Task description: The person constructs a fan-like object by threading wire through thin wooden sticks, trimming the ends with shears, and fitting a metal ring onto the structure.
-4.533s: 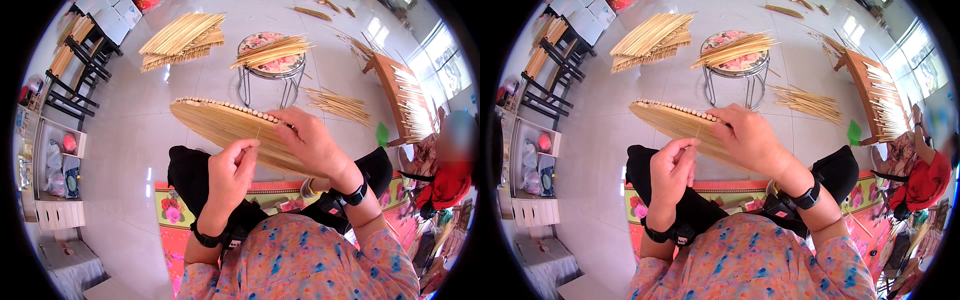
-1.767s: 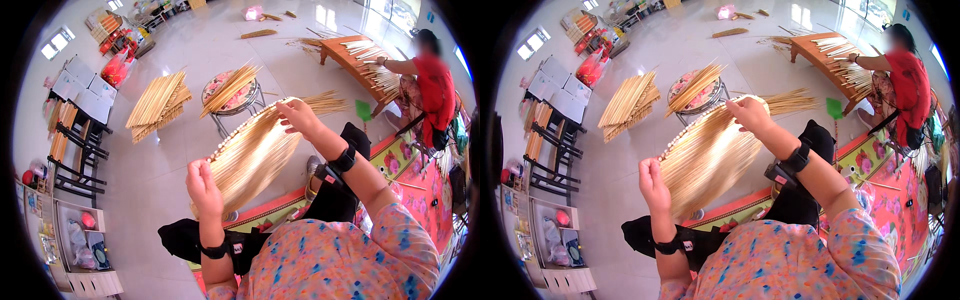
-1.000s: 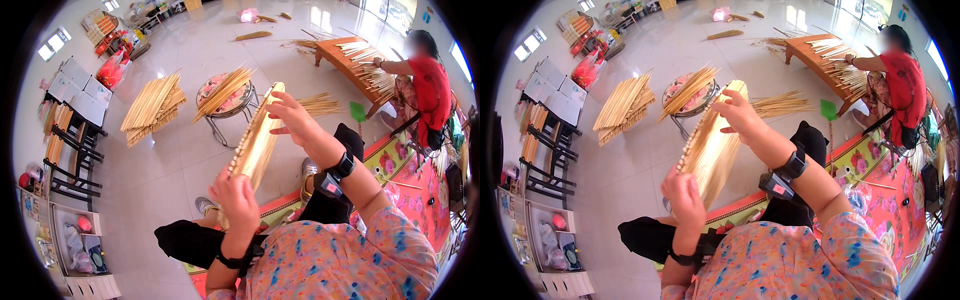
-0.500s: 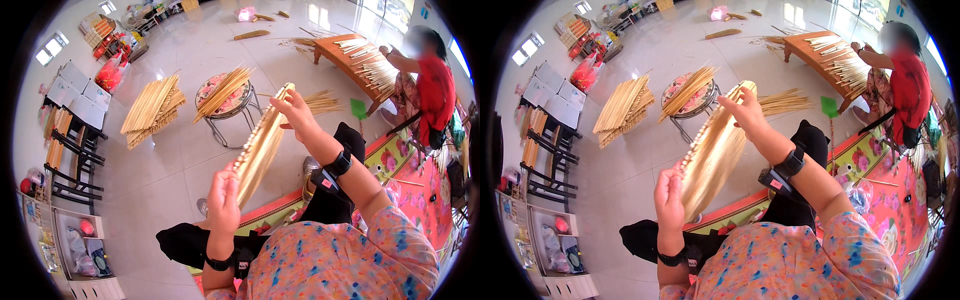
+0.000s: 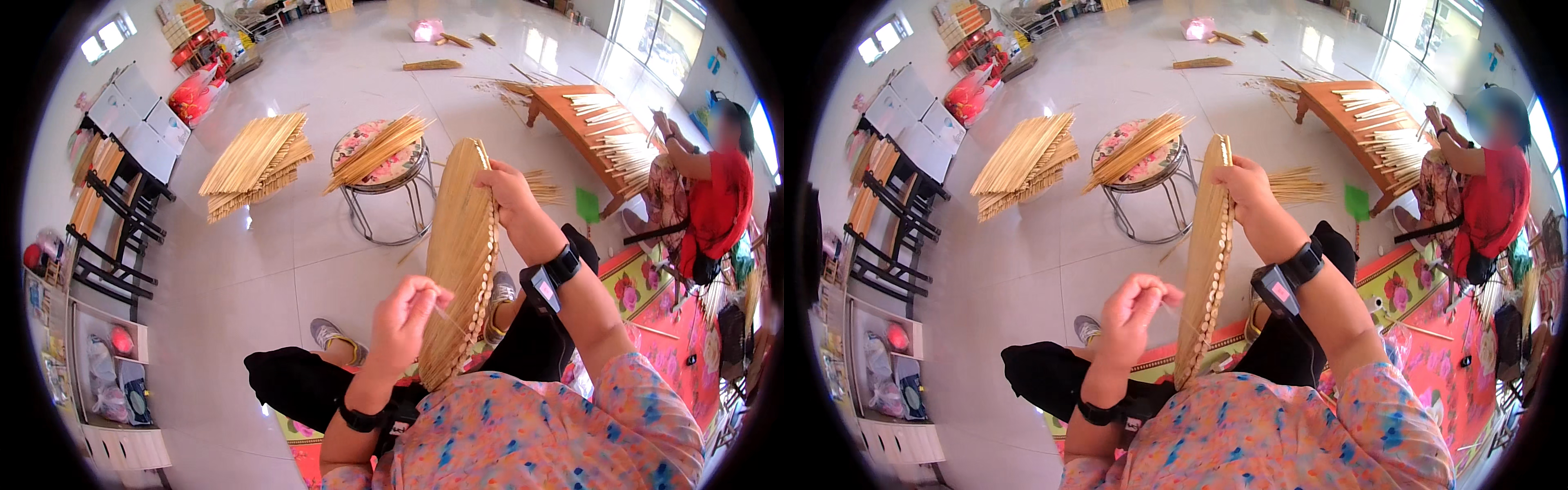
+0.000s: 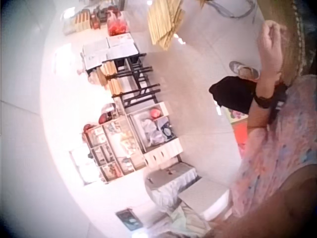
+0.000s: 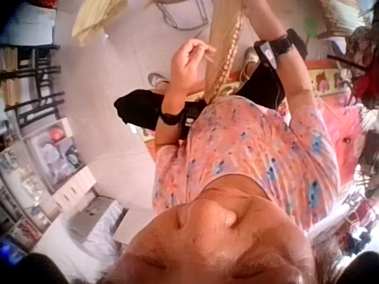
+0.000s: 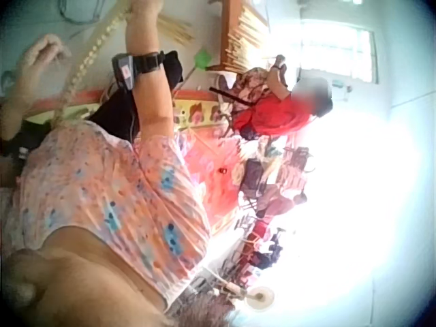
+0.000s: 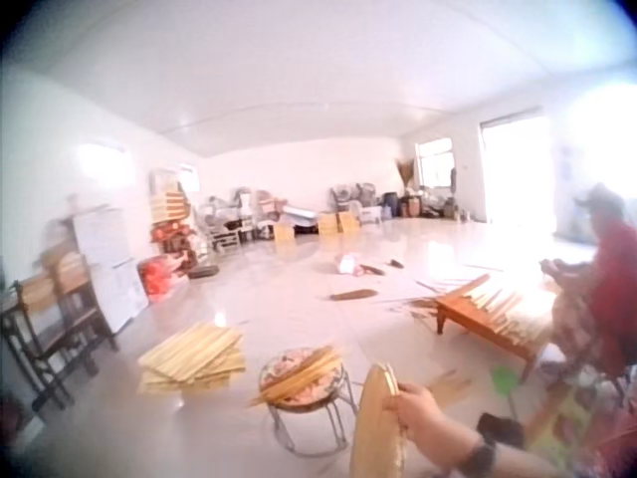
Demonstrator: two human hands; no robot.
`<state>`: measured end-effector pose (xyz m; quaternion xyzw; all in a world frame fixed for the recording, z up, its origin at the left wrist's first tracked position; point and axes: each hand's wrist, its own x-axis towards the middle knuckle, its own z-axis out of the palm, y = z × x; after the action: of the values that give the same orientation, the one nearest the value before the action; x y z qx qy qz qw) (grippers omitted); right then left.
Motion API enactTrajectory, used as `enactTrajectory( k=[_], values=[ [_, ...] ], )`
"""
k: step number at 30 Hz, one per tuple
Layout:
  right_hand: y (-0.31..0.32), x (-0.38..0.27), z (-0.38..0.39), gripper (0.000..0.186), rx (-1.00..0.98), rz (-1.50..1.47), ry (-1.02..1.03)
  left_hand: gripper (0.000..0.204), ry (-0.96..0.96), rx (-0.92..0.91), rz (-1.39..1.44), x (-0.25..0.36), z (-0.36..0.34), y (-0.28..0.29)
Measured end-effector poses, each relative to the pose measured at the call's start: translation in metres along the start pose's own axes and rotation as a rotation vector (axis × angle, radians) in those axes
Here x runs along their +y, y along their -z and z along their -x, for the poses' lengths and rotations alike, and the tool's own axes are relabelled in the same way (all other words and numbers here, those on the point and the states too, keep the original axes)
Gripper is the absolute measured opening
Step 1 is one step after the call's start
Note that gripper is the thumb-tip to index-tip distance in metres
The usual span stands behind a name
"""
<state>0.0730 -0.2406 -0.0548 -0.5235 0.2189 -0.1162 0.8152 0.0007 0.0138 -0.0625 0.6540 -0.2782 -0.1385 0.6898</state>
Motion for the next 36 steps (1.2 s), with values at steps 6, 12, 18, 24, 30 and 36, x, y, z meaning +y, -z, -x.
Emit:
enactTrajectory(
  k=[6,12,18,24,30,36],
  values=[
    [0.012,-0.012,0.012,0.043,0.037,-0.067,0.076,0.012,-0.062,0.397,-0.007,0.035,0.005,0.068],
    [0.027,-0.029,0.012,0.052,-0.065,-0.143,0.133,0.016,-0.366,0.935,0.121,0.05,0.042,0.169],
    [0.02,-0.018,0.05,0.065,-0.021,-0.033,0.239,0.019,-0.521,1.159,0.048,0.066,0.071,0.194],
    [0.03,0.012,0.071,0.069,-0.094,0.021,0.279,0.016,-0.392,1.043,-0.184,0.043,0.051,0.136],
    [0.045,0.014,0.097,0.07,-0.074,0.072,0.284,0.011,-0.345,0.765,-0.337,0.035,0.033,0.091],
    [0.048,0.005,0.122,0.07,-0.068,0.095,0.262,0.011,-0.38,0.686,-0.335,0.031,0.026,0.079]
  ],
)
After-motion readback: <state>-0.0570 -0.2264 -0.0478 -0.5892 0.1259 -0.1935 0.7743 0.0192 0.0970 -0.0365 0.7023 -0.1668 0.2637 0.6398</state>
